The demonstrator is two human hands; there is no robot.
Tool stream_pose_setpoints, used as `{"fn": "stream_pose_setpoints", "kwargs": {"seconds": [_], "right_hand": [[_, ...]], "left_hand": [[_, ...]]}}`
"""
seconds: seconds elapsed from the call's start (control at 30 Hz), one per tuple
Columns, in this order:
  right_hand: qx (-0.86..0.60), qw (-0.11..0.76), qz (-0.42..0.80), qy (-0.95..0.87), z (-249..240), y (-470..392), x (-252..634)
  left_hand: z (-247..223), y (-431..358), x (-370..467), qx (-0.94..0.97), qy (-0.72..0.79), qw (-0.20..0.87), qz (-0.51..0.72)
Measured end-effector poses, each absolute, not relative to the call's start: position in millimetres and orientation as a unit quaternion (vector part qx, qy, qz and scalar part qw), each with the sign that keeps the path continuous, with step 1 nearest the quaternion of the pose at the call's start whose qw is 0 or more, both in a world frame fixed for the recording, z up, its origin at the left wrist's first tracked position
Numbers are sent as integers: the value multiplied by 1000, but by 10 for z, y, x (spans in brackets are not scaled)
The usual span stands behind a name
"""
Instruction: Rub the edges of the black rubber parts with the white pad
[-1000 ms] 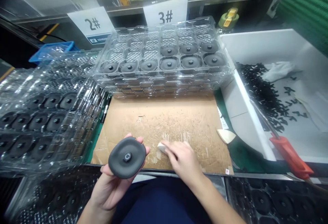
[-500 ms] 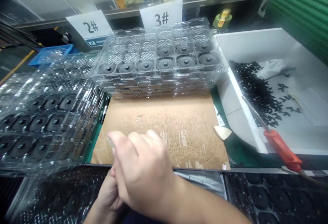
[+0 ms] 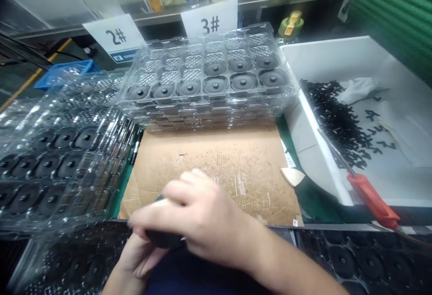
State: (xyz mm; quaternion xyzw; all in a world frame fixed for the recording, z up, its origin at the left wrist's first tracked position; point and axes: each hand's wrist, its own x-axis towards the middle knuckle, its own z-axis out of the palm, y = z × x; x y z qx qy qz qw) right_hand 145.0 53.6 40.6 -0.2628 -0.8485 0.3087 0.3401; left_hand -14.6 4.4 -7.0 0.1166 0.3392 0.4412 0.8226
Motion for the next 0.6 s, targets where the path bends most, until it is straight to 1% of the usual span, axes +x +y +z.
{"fn": "stream_pose_setpoints", "kwargs": {"seconds": [0.07, 0.17, 0.23, 0.27, 0.33, 0.47, 0.53, 0.6], "right_hand": [[-323, 347, 350, -808, 318, 585, 1511], [-413, 422, 388, -708, 102, 562, 1631], [-492, 438, 395, -640, -83, 498, 1705], [-531, 426, 395, -617, -185, 453, 1737], [-582, 372, 396, -605, -404, 343, 1790], [-567, 278, 400, -665, -795, 133, 1852], [-551, 261, 403, -682, -848, 104, 1874], [-560, 265, 396, -677, -724, 140, 1890]], "left_hand": [[-57, 40, -165, 121, 315, 827, 449], [-34, 46, -179, 114, 279, 841, 449], [-35, 56, -174, 102, 273, 846, 446], [-40, 62, -170, 97, 271, 849, 443], [-59, 73, -166, 87, 262, 856, 438], [-93, 89, -169, 81, 250, 858, 442], [-93, 89, -164, 84, 248, 857, 443], [-83, 80, -148, 86, 247, 856, 446]]}}
